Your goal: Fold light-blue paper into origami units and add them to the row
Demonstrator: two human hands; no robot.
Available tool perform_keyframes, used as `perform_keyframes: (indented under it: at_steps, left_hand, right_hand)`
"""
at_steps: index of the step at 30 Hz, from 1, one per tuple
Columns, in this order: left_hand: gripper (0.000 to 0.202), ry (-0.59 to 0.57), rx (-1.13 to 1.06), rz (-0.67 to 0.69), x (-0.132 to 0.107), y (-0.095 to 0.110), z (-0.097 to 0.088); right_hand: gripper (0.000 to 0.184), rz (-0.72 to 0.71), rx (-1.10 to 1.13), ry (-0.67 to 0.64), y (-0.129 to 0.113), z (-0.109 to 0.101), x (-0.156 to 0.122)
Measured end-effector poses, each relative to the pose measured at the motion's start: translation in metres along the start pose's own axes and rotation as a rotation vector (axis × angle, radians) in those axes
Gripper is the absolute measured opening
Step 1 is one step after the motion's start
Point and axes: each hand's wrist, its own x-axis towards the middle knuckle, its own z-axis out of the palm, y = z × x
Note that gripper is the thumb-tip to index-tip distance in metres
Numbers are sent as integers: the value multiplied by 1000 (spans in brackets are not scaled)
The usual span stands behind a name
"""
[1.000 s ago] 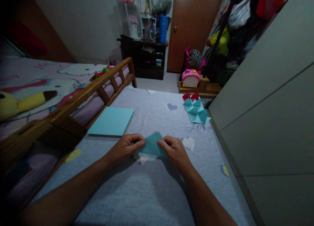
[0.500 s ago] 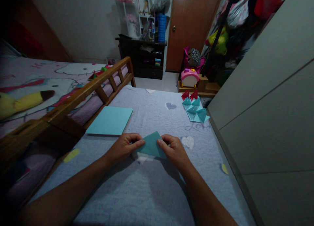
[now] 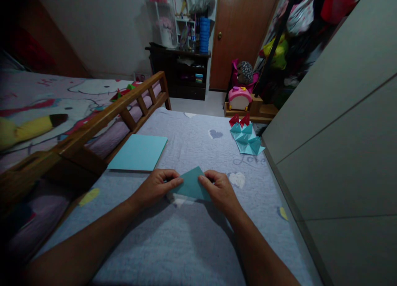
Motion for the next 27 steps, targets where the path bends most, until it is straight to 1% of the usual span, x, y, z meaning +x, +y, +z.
perform_keyframes:
  at_steps: [14, 21, 27]
  left_hand:
    - [37, 13, 1, -7, 0, 3, 0]
    - [38, -7, -10, -14, 0, -1, 1]
    - [38, -18, -57, -33, 0, 0, 1]
  right_hand:
    - [39, 4, -41, -2, 4, 0, 1]
    - [39, 61, -10, -22, 6, 1, 2]
    - [36, 59, 11, -15, 5, 1, 2]
